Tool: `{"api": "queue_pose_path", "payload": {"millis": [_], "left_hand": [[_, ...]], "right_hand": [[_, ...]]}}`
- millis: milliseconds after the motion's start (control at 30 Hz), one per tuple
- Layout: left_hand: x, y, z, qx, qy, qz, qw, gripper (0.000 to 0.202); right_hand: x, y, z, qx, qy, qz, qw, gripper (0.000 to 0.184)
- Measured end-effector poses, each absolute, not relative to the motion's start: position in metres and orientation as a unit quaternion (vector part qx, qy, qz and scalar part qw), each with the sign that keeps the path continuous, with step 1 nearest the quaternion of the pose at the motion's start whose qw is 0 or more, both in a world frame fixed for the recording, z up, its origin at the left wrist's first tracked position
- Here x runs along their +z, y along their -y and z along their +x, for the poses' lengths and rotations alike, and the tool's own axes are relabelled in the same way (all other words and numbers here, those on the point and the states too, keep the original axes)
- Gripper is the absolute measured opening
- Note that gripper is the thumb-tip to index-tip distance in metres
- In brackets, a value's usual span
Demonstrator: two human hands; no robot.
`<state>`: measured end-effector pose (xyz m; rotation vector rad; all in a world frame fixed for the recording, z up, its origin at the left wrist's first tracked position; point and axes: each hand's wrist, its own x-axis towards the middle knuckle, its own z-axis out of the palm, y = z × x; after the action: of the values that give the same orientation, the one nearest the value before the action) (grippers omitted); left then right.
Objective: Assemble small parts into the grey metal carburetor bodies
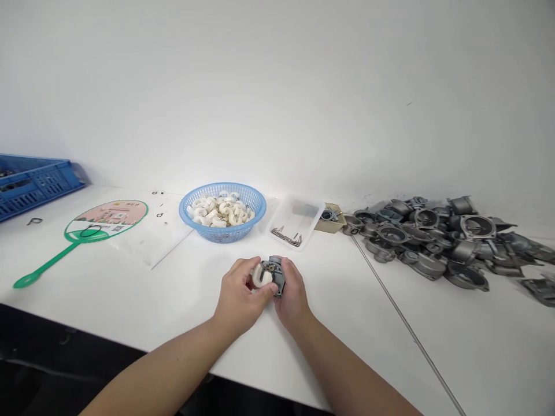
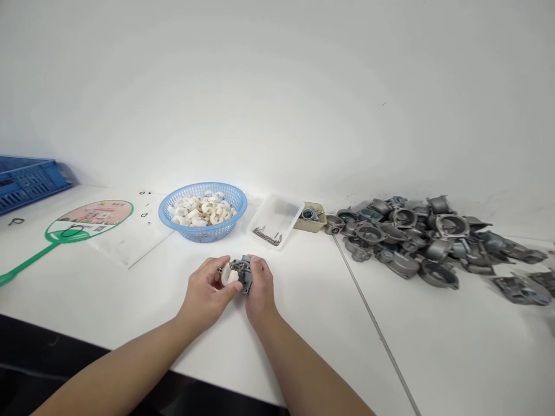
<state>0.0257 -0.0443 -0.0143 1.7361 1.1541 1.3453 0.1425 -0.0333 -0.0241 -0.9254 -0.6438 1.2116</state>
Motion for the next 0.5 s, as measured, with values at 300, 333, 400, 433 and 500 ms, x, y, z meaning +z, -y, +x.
{"api": "queue_pose_path", "payload": {"millis": [300, 333, 400, 433, 500], "left_hand": [[0.000, 0.050, 0.032, 0.468, -0.519, 0.659, 0.279, 0.033], [0.000, 0.049, 0.032, 0.467, -0.520, 0.659, 0.279, 0.033], [0.000, 0.047, 0.032, 0.464, -0.522, 0.657, 0.282, 0.033], [0.000, 0.046, 0.032, 0.464, -0.523, 0.656, 0.286, 0.033], [-0.001, 0.044, 0.032, 0.464, -0.521, 0.654, 0.294, 0.035]], "right_hand": [[-0.028, 0.034, 0.142, 0.518, 0.348, -0.408, 0.666, 0.040], [-0.028, 0.034, 0.142, 0.520, 0.344, -0.406, 0.668, 0.041], [-0.027, 0.034, 0.142, 0.525, 0.337, -0.403, 0.669, 0.041], [-0.026, 0.034, 0.142, 0.529, 0.335, -0.401, 0.669, 0.042], [-0.026, 0.035, 0.142, 0.536, 0.331, -0.396, 0.668, 0.042]]}}
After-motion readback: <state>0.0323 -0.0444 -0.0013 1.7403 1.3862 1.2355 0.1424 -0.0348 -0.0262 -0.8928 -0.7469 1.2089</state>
